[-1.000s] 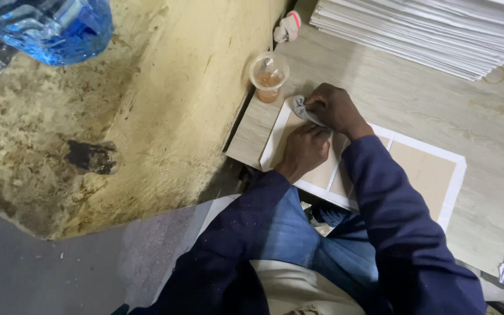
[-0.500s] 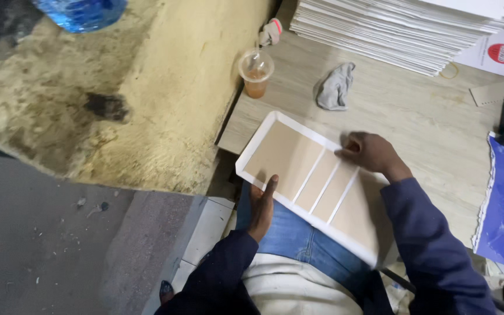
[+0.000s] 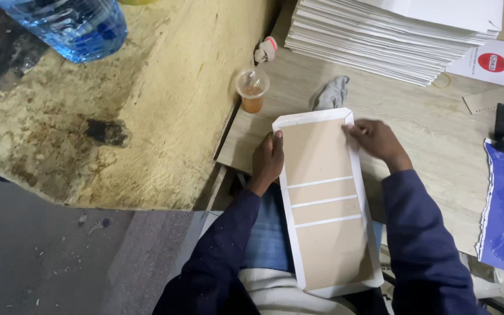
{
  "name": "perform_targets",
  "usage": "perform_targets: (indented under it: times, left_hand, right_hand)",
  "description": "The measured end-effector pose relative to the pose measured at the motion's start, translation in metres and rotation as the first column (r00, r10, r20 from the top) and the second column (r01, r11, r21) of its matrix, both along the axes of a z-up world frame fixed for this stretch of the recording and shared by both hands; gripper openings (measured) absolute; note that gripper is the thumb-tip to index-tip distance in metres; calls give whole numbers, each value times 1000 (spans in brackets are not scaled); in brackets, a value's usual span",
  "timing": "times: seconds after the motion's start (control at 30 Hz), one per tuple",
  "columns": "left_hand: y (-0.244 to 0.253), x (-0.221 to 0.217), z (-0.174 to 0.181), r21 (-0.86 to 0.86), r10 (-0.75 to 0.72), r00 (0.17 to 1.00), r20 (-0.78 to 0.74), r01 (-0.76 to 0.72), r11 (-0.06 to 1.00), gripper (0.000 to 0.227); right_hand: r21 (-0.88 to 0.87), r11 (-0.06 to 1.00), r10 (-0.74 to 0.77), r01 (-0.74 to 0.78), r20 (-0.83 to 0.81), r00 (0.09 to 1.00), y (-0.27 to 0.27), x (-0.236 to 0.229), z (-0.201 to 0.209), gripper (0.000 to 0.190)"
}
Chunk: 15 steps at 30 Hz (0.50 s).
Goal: The person wipes a white sheet of paper on a table with a cloth, then flips it over to wipe the other side. They then pick up a cardboard frame, wipe it with the cloth, and place it back on the table.
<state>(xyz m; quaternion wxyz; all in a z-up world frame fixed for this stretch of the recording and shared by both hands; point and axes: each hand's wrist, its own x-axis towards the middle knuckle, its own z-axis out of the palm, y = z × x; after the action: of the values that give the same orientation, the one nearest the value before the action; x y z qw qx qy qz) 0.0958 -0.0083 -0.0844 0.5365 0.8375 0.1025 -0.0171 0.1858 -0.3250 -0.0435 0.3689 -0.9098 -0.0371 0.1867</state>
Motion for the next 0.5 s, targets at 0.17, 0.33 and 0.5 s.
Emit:
perform_targets:
  times: [0.17,0.33,0.5]
  left_hand:
    - [-14,-4,17,-162,85,996,-12,-86,983,66]
    - [-14,17,-22,-203,134,988,79,-116,972,50]
    - [-29,27,9,-185,86,986,144,-58,981,43]
  right_hand:
    - [649,756,-68,88,-56,996,25,38,22,56]
    - [388,878,-410,279,312,857,-19,16,-30,45]
    - [789,533,-435,307,-56,899,-78,25,-66,24]
